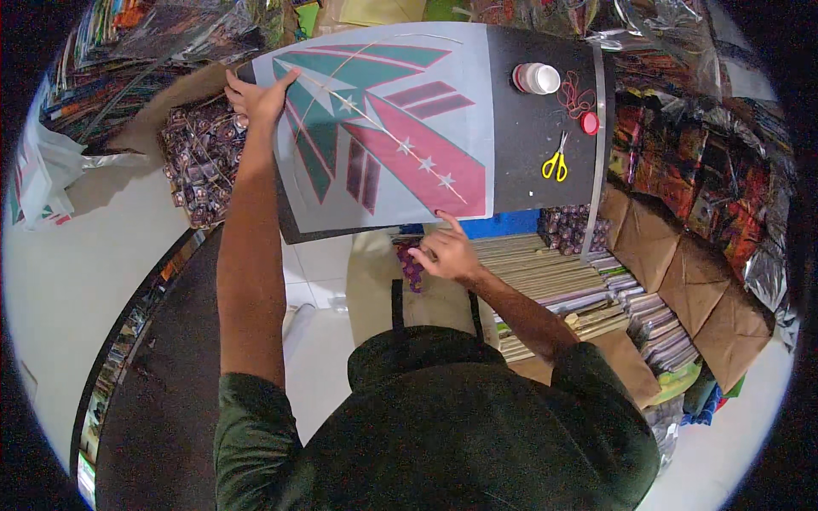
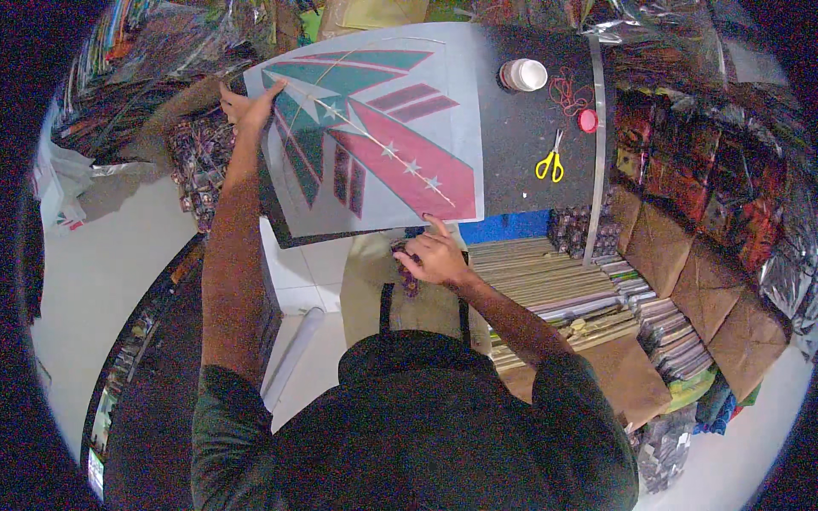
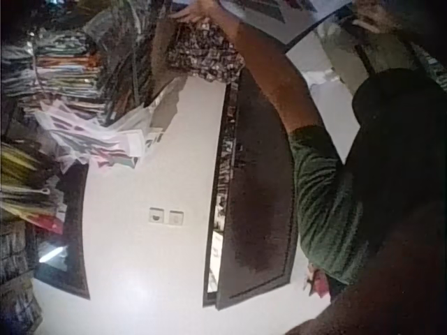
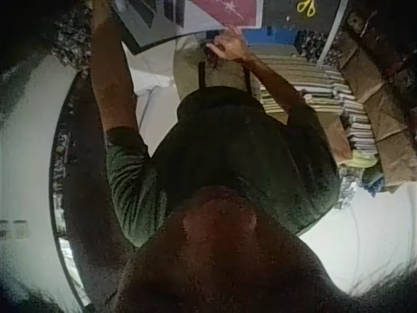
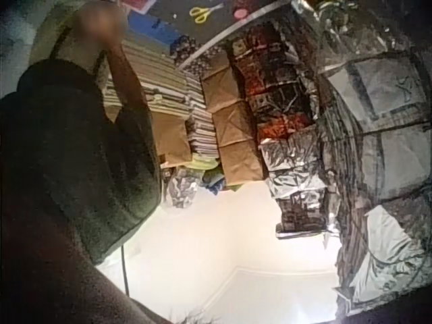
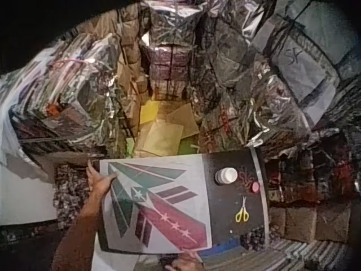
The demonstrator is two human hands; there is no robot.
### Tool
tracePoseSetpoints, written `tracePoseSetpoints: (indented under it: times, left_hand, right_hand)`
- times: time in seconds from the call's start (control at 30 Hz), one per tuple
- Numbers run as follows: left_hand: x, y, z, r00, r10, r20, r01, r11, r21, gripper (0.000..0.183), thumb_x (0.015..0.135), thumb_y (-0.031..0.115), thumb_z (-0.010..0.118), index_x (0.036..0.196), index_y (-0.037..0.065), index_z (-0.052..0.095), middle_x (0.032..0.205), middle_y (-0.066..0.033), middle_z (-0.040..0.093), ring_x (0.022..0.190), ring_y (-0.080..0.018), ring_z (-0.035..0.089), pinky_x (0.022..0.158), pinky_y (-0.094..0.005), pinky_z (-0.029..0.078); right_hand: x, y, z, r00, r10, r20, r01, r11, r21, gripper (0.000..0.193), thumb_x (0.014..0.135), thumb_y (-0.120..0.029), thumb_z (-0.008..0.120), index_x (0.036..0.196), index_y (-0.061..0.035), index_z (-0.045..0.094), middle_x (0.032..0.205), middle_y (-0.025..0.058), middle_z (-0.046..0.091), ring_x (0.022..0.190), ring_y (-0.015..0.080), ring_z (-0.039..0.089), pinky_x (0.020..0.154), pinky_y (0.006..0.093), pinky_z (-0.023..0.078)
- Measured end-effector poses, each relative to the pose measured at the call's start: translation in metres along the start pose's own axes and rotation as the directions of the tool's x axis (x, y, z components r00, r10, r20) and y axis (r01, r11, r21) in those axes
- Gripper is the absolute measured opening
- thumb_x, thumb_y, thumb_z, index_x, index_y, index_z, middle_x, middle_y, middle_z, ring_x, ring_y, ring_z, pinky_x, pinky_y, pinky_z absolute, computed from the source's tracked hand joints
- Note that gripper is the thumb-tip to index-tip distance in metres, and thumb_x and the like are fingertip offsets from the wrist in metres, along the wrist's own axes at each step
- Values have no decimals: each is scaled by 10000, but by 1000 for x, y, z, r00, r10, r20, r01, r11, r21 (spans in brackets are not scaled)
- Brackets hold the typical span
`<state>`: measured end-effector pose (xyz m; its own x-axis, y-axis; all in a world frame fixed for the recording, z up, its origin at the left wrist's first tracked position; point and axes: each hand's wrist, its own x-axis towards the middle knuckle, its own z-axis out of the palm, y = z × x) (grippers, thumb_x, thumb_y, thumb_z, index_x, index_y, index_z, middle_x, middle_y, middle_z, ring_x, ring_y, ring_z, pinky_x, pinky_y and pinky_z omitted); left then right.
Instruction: The person assembles a kite by applying glue to a white plastic rod and attaching it to the center of a patterned kite sheet. They press the rod into place and then use yellow scissors to trim the excess length of the rod from the bottom edge of the kite.
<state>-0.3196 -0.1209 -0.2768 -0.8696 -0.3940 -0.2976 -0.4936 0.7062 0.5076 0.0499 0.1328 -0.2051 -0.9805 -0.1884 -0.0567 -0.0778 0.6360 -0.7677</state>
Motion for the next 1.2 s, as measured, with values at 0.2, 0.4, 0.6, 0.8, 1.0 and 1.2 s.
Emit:
tracePoseSetpoints:
  times: [0.2, 0.4, 0.6, 0.8, 1.0, 1.2]
  left_hand:
    - [1, -2, 2, 1000, -4, -6, 5, 1000, 7, 1510, 440, 619, 911, 1541, 138, -2, 1578, -254, 54, 1462, -407, 68, 1156, -582, 130]
    - [1, -3, 1, 1000, 3, -1, -3, 1000, -6, 1508, 440, 618, 912, 1540, 135, 0, 1575, -251, 58, 1457, -410, 73, 1157, -575, 138]
    - [-2, 1, -1, 1000, -27, 14, 27, 1000, 9, 1499, 445, 616, 912, 1540, 122, 14, 1574, -249, 74, 1455, -412, 81, 1157, -575, 149]
    - [-5, 9, -3, 1000, -15, 17, 15, 1000, -13, 1493, 446, 599, 919, 1537, 91, 36, 1564, -265, 95, 1450, -421, 91, 1158, -572, 161]
    - [-3, 4, -4, 1000, 22, 3, -22, 998, -53, 1499, 445, 573, 930, 1533, 71, 30, 1556, -282, 87, 1445, -434, 98, 1164, -545, 176]
    - [-6, 9, -5, 1000, -21, 14, 21, 1000, -23, 1496, 445, 562, 936, 1532, 74, 31, 1554, -279, 89, 1444, -434, 104, 1163, -544, 179]
  right_hand:
    - [2, 4, 5, 1000, 10, 19, -9, 999, -44, 314, 827, -312, 743, 650, -105, 588, 573, 29, 555, 570, 215, 594, 991, 470, 442]
    - [-13, 3, 4, 990, -14, 144, 7, 999, 49, 324, 830, -353, 729, 664, -113, 589, 590, 41, 603, 579, 236, 636, 986, 491, 440]
    - [-1, 6, 3, 995, -97, 39, 97, 995, 9, 335, 818, -365, 742, 650, -134, 567, 557, 36, 582, 526, 236, 621, 972, 488, 446]
    - [-22, 6, 19, 973, -139, 186, 129, 990, 61, 340, 786, -367, 768, 628, -148, 562, 548, 28, 578, 513, 212, 610, 673, 406, 520]
    - [-22, 17, -13, 933, 209, -292, -229, 973, -36, 253, 774, -242, 788, 739, -85, 592, 704, 62, 616, 664, 240, 613, 646, 339, 470]
    - [-32, 66, -24, 564, 603, -565, -593, 771, 231, 340, 751, -173, 808, 865, -46, 515, 794, 47, 503, 711, 175, 484, 663, 315, 419]
